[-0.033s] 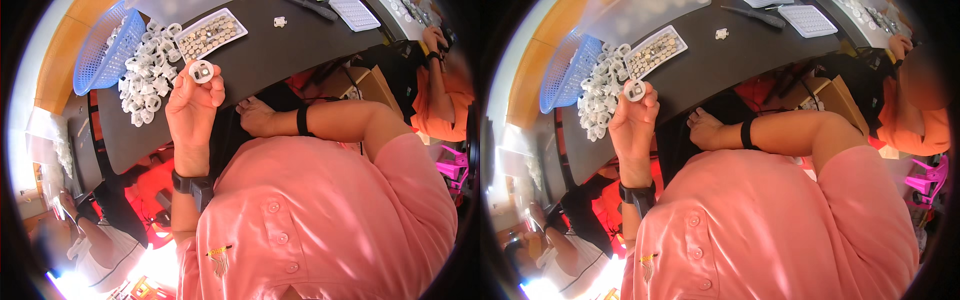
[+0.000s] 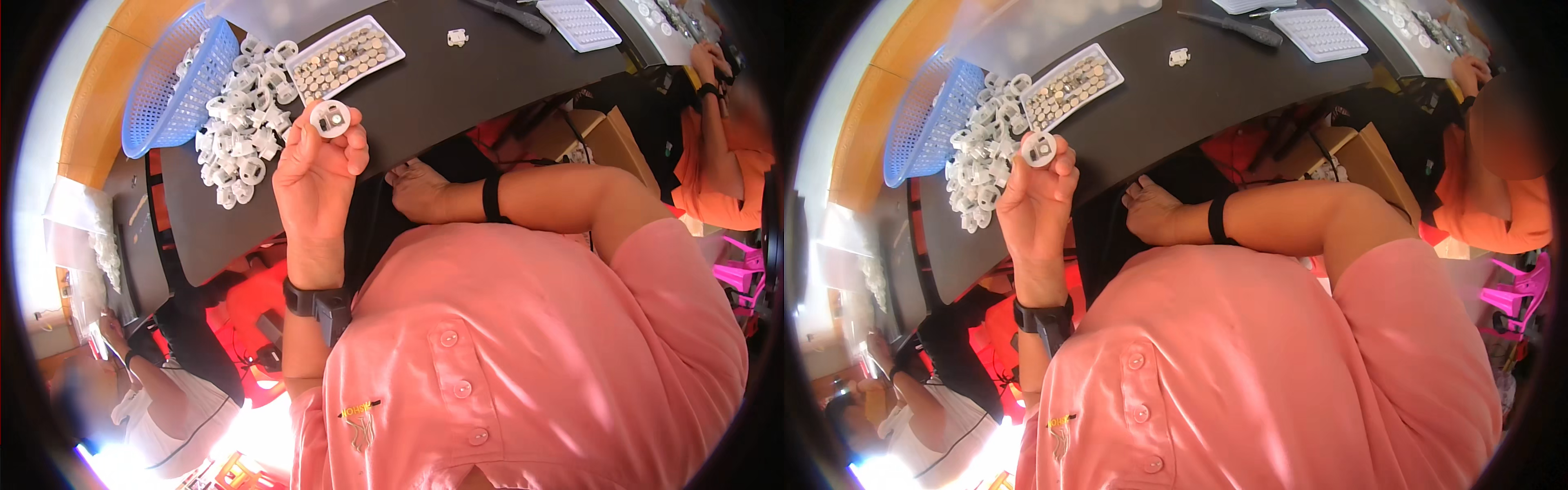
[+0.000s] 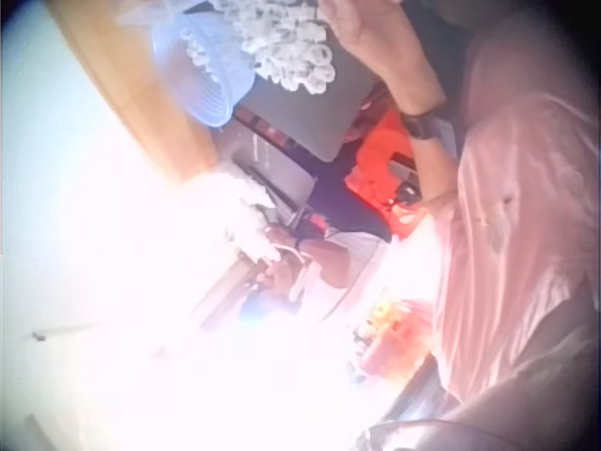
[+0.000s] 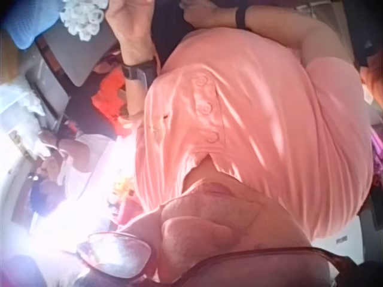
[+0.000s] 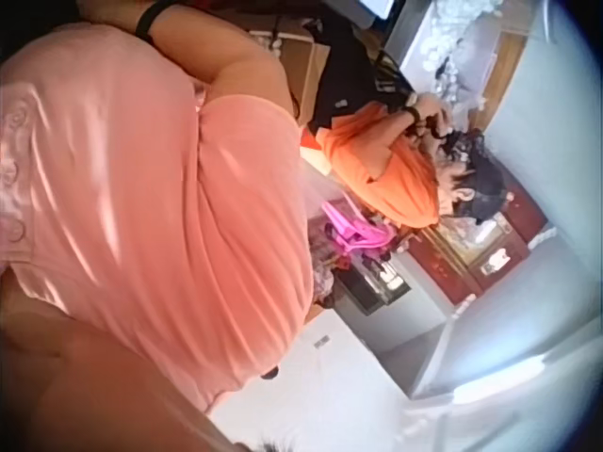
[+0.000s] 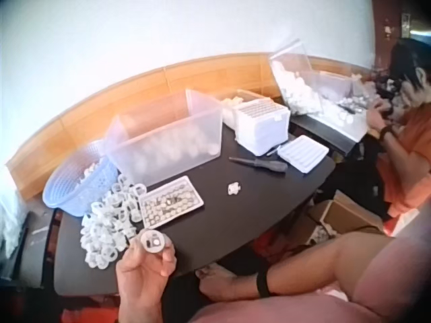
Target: Manually assembling small white plastic component housings by inserting metal contacts and snapping plastic pieces together.
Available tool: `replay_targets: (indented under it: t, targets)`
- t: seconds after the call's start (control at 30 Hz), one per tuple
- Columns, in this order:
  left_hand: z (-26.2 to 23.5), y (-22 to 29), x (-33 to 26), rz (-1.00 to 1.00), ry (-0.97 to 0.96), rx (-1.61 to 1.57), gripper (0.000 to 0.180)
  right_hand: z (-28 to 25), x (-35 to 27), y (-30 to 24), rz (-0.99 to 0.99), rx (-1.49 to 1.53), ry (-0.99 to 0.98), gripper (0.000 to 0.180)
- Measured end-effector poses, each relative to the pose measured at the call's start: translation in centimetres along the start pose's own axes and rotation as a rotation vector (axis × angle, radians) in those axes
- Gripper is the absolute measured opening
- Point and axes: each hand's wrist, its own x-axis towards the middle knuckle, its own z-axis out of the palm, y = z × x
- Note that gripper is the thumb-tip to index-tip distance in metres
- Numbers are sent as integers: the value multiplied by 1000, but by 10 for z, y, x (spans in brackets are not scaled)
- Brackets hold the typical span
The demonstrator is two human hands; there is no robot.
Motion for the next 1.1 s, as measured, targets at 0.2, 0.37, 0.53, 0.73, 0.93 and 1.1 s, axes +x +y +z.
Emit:
replay_targets:
  t: [0.2, 0.37, 0.53, 0.73, 0.93, 1.1]
  targets:
    - [-1, -2, -1, 5, -19, 2, 36, 3, 5, 7, 10, 106, -94, 31]
    - [3, 0, -4, 19, 11, -4, 35, -7, -5, 11, -53, 244, -78, 25]
    - [3, -2, -1, 19, -3, -7, 33, -69, -48, 42, -110, 630, -207, 17]
    - [5, 1, 1, 4, 5, 1, 32, -147, -71, 76, -73, 1126, -77, 13]
    - [17, -1, 11, 62, 113, 22, 34, -202, -47, 89, 150, 1364, 365, 7]
    - [39, 1, 25, 144, 169, 54, 33, -191, -24, 62, 165, 1208, 573, 9]
